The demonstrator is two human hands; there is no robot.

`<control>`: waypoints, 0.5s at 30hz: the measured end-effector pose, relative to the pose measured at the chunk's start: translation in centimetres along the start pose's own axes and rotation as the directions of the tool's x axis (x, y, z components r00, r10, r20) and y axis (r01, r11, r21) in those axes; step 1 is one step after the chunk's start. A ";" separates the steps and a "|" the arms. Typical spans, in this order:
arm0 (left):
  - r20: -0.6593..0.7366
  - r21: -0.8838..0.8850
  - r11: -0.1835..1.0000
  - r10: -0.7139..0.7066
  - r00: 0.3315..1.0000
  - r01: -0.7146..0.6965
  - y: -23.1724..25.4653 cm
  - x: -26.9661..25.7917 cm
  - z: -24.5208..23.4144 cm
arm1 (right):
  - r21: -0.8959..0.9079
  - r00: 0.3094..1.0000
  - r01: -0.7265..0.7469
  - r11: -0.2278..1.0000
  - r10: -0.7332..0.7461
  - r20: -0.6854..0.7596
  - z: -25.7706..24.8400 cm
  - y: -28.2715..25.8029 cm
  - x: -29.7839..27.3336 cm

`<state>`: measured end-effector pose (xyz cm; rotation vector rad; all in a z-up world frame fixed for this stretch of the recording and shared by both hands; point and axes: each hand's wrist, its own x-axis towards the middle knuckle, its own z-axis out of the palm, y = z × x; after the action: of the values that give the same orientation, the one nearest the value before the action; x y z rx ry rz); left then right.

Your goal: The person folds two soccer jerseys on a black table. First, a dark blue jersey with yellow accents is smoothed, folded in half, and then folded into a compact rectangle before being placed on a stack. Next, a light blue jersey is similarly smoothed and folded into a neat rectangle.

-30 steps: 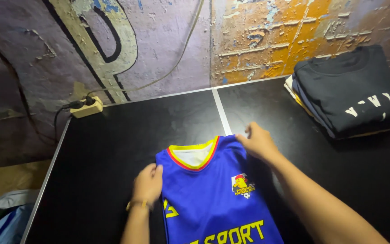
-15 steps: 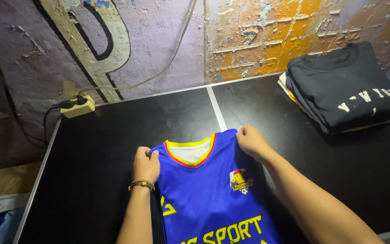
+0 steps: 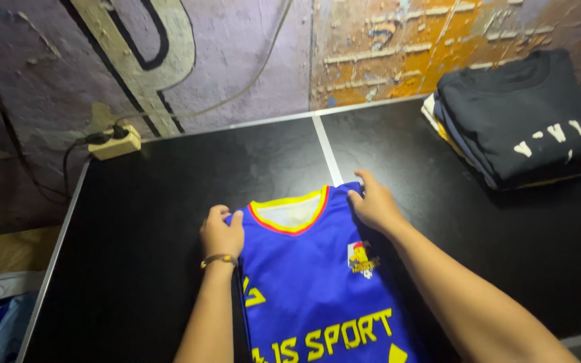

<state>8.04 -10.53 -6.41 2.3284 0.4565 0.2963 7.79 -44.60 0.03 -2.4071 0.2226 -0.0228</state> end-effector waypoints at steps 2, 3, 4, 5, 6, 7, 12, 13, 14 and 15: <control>0.009 0.122 0.991 -0.060 0.998 0.059 4.2 -3.1 -4.0 | -0.104 0.997 0.015 0.994 -0.022 -0.076 -1.1 -2.3 -2.6; 0.004 0.238 0.964 -0.125 0.992 0.121 6.4 -4.6 -6.1 | -0.210 0.987 0.027 0.977 -0.059 -0.146 -1.8 -3.7 -3.7; -0.004 0.233 0.965 -0.121 0.993 0.119 4.9 -3.0 -4.5 | -0.209 0.986 0.035 0.977 -0.067 -0.151 -1.6 -3.0 -2.6; 0.072 0.342 0.924 -0.205 0.976 0.169 2.9 -2.0 -2.9 | -0.233 0.995 -0.069 0.970 0.051 -0.083 -1.1 -2.0 -2.3; 0.136 0.450 0.869 -0.295 0.946 0.206 0.9 -1.1 -1.4 | -0.265 0.985 -0.170 0.949 0.171 -0.018 -0.5 -1.0 -1.9; 0.132 0.448 0.870 -0.292 0.947 0.206 2.2 -1.8 -2.5 | -0.263 0.986 -0.166 0.950 0.167 -0.020 -0.5 -1.2 -1.7; 0.288 0.305 0.945 -0.211 0.934 0.119 -1.2 0.7 0.8 | -0.199 0.958 -0.254 0.947 0.275 0.085 -0.2 -2.5 -1.7; 0.285 0.304 0.945 -0.209 0.935 0.119 -0.9 0.8 0.4 | -0.197 0.958 -0.252 0.947 0.272 0.084 0.2 -1.6 -1.1; 0.290 0.269 0.955 -0.207 0.934 0.128 -0.6 0.9 0.1 | -0.165 0.958 -0.257 0.952 0.274 0.089 0.7 -0.7 -0.4; 0.296 0.232 0.964 -0.201 0.934 0.134 -0.3 1.1 -0.1 | -0.133 0.957 -0.262 0.956 0.276 0.092 1.1 0.3 0.3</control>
<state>8.95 -9.85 -6.45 2.4592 0.5423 -0.2194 8.12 -44.10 -1.01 -2.4669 0.5121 0.2545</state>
